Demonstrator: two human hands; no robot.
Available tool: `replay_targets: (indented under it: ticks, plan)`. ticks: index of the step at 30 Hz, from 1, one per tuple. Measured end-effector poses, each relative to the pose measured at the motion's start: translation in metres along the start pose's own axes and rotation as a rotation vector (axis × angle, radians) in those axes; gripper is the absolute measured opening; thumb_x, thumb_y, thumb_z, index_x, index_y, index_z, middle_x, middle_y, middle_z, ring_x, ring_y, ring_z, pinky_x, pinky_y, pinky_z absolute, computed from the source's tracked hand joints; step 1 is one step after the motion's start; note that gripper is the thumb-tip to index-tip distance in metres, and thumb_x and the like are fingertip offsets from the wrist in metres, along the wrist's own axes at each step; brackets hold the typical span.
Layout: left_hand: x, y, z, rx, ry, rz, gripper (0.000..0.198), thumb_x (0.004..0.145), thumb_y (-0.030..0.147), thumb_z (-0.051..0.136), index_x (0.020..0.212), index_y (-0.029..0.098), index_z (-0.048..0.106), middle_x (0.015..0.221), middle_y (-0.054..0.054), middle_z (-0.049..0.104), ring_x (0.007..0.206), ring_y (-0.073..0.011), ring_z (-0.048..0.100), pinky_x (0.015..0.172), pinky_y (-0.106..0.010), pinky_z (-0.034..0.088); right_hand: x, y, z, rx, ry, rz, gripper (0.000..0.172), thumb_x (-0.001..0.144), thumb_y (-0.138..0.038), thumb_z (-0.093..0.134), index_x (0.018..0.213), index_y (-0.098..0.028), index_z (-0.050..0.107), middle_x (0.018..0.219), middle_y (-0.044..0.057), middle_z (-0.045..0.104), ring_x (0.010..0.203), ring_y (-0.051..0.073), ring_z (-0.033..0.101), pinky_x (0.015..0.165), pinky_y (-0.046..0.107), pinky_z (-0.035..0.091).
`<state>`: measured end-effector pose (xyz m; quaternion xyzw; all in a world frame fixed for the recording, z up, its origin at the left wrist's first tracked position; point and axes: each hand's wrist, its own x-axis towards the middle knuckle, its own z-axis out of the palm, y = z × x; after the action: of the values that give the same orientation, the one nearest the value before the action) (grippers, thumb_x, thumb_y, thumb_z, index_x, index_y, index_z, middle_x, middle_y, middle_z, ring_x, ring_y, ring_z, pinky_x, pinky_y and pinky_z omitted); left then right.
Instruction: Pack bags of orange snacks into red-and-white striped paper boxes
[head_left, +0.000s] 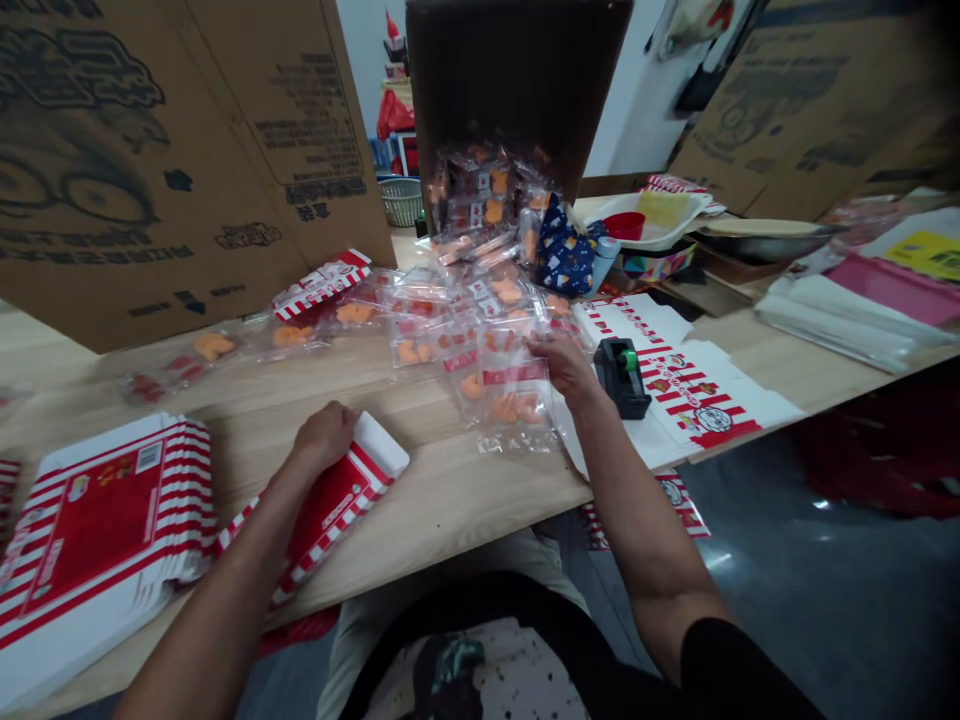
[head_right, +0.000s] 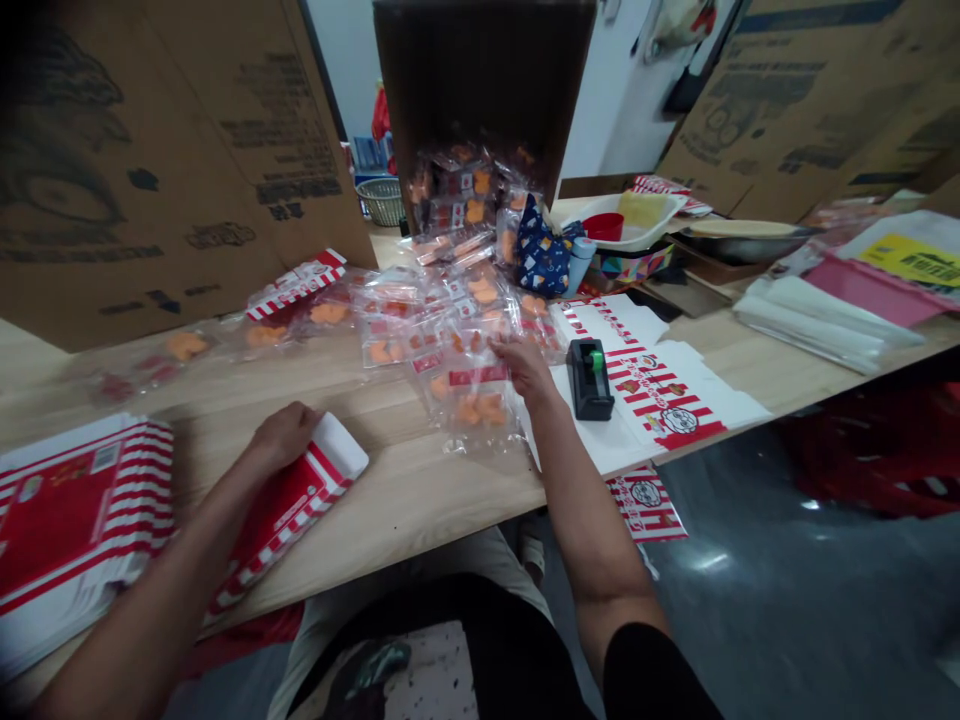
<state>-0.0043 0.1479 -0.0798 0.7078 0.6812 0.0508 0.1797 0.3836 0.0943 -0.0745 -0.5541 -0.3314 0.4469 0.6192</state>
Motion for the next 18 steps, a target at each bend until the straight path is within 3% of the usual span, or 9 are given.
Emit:
replay_targets:
  ticks: [5, 8, 9, 11, 13, 15, 18]
  plan:
    - [-0.001, 0.000, -0.043, -0.184, 0.180, -0.080, 0.035, 0.090, 0.040, 0.042, 0.101, 0.013, 0.062, 0.100, -0.019, 0.072, 0.097, -0.0342, 0.067, 0.077, -0.039, 0.050, 0.000, -0.044, 0.002, 0.184, -0.040, -0.110, 0.036, 0.053, -0.028, 0.083, 0.083, -0.022, 0.063, 0.078, -0.004, 0.068, 0.070, 0.014, 0.063, 0.072, 0.030, 0.056]
    - [-0.019, 0.004, -0.044, -0.338, 0.174, -0.072, 0.043, 0.090, 0.043, 0.044, 0.116, 0.013, 0.058, 0.095, -0.014, 0.073, 0.085, -0.0285, 0.069, 0.068, -0.035, 0.052, 0.000, -0.065, 0.019, 0.291, -0.093, -0.156, 0.030, 0.059, -0.029, 0.079, 0.083, -0.021, 0.064, 0.077, -0.002, 0.068, 0.071, 0.015, 0.064, 0.070, 0.030, 0.056]
    - [-0.026, 0.008, -0.039, -0.456, 0.077, -0.029, 0.045, 0.088, 0.047, 0.047, 0.117, 0.014, 0.059, 0.092, -0.011, 0.073, 0.074, -0.0246, 0.068, 0.062, -0.032, 0.051, 0.000, -0.069, 0.028, 0.312, -0.114, -0.178, 0.026, 0.062, -0.031, 0.076, 0.083, -0.021, 0.065, 0.076, -0.001, 0.068, 0.072, 0.016, 0.065, 0.071, 0.030, 0.056]
    - [-0.038, 0.022, -0.025, -0.774, -0.223, 0.095, 0.052, 0.083, 0.057, 0.056, 0.117, 0.017, 0.062, 0.090, -0.009, 0.074, 0.053, -0.0160, 0.059, 0.051, -0.028, 0.046, 0.001, -0.073, 0.054, 0.223, -0.164, -0.236, 0.023, 0.074, -0.042, 0.067, 0.086, -0.022, 0.065, 0.075, 0.001, 0.067, 0.073, 0.017, 0.065, 0.072, 0.031, 0.056]
    - [-0.048, 0.043, -0.010, -1.062, -0.501, 0.196, 0.065, 0.073, 0.064, 0.067, 0.120, 0.020, 0.063, 0.093, -0.010, 0.075, 0.042, -0.0106, 0.050, 0.044, -0.027, 0.040, -0.001, -0.071, 0.087, 0.026, -0.231, -0.282, 0.033, 0.086, -0.051, 0.055, 0.094, -0.021, 0.067, 0.078, 0.003, 0.067, 0.073, 0.018, 0.064, 0.072, 0.034, 0.056]
    - [-0.056, 0.066, 0.002, -1.220, -0.621, 0.228, 0.070, 0.064, 0.062, 0.078, 0.119, 0.021, 0.066, 0.082, -0.008, 0.074, 0.038, -0.0094, 0.047, 0.040, -0.025, 0.035, -0.007, -0.065, 0.121, -0.152, -0.288, -0.310, 0.040, 0.094, -0.054, 0.051, 0.106, -0.019, 0.067, 0.087, 0.004, 0.069, 0.077, 0.019, 0.065, 0.074, 0.036, 0.056]
    - [-0.069, 0.088, 0.010, -1.385, -0.656, 0.219, 0.060, 0.060, 0.063, 0.084, 0.095, 0.016, 0.071, 0.054, -0.001, 0.061, 0.035, -0.0100, 0.046, 0.037, -0.023, 0.030, -0.022, -0.058, 0.154, -0.313, -0.323, -0.363, 0.041, 0.097, -0.050, 0.059, 0.120, -0.016, 0.063, 0.111, 0.008, 0.068, 0.094, 0.021, 0.067, 0.085, 0.041, 0.056]
